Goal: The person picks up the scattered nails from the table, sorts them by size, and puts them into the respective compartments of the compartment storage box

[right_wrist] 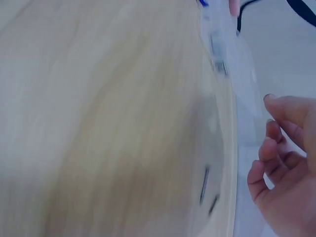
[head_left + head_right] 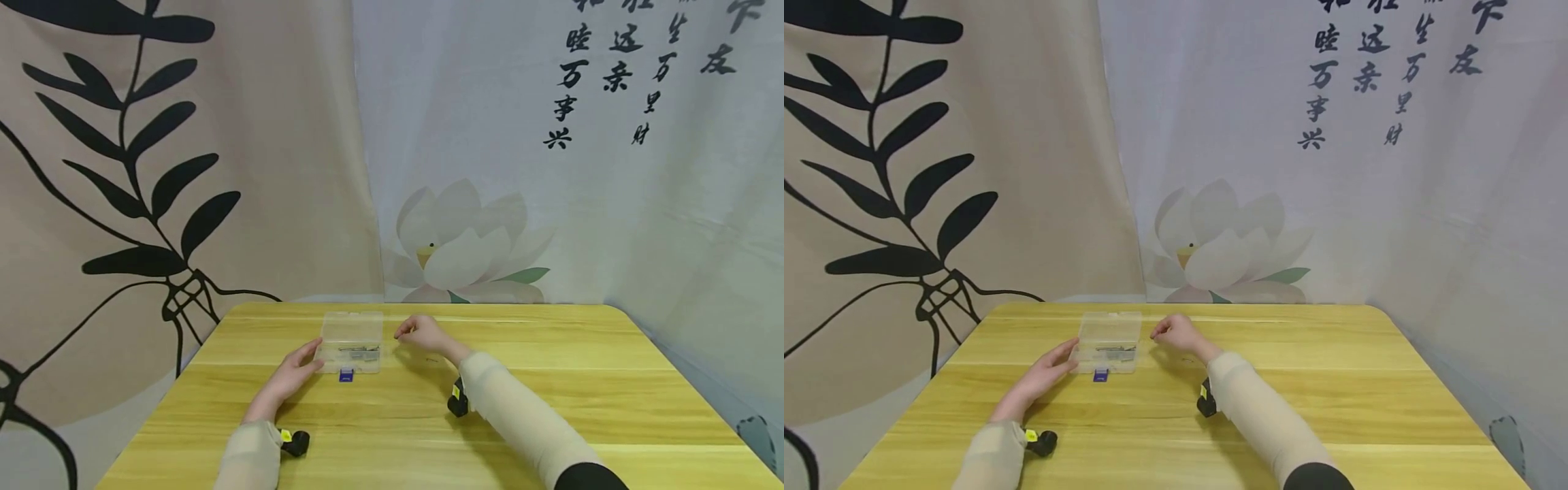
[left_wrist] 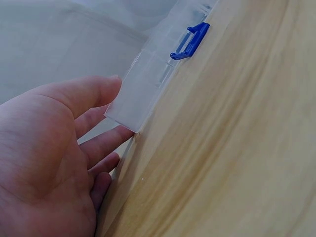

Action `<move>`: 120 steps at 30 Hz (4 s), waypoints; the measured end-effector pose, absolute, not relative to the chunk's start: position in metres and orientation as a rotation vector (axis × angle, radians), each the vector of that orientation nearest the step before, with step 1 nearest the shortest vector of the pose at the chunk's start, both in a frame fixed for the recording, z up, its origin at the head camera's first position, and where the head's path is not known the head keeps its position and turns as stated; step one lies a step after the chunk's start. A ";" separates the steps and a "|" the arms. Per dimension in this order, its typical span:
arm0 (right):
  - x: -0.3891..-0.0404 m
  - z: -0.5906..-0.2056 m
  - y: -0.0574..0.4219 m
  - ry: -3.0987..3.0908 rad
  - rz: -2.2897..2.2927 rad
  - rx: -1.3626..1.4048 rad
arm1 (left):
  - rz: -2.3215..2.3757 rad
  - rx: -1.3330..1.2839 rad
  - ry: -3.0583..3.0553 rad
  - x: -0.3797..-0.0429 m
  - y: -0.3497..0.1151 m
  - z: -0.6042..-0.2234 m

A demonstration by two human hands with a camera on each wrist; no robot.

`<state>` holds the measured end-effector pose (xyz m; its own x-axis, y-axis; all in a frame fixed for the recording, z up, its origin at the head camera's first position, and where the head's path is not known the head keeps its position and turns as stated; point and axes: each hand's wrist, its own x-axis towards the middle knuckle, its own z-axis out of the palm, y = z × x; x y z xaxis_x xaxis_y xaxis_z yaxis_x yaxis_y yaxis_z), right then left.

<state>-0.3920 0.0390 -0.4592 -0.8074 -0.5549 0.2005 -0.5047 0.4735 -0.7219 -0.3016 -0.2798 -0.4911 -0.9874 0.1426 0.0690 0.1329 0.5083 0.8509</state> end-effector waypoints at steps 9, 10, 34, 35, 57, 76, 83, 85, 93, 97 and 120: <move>-0.396 -0.460 0.080 2.682 -1.282 -0.829 | 1.528 0.231 2.709 -0.303 -0.282 -0.495; -0.397 -0.461 0.084 2.688 -1.279 -0.830 | 1.538 0.222 2.704 -0.304 -0.282 -0.495; -0.411 -0.479 0.113 2.459 -1.200 -0.862 | 1.546 0.239 2.693 -0.302 -0.281 -0.497; -0.411 -0.479 0.113 2.453 -1.208 -0.853 | 1.544 0.237 2.693 -0.302 -0.281 -0.496; -0.410 -0.479 0.111 2.443 -1.218 -0.894 | 1.522 0.273 2.729 -0.301 -0.281 -0.494; -0.412 -0.473 0.117 2.486 -1.175 -0.785 | 1.543 0.266 2.725 -0.304 -0.282 -0.495; -0.412 -0.471 0.116 2.501 -1.158 -0.767 | 1.526 0.250 2.731 -0.304 -0.282 -0.494; -0.412 -0.471 0.116 2.503 -1.159 -0.775 | 1.526 0.250 2.734 -0.304 -0.282 -0.494; -0.418 -0.480 0.120 2.501 -1.181 -0.756 | 1.539 0.244 2.720 -0.303 -0.280 -0.495; -0.418 -0.481 0.121 2.503 -1.180 -0.762 | 1.543 0.234 2.727 -0.304 -0.280 -0.496; -0.418 -0.480 0.129 2.428 -1.259 -0.787 | 1.563 0.259 2.730 -0.302 -0.280 -0.495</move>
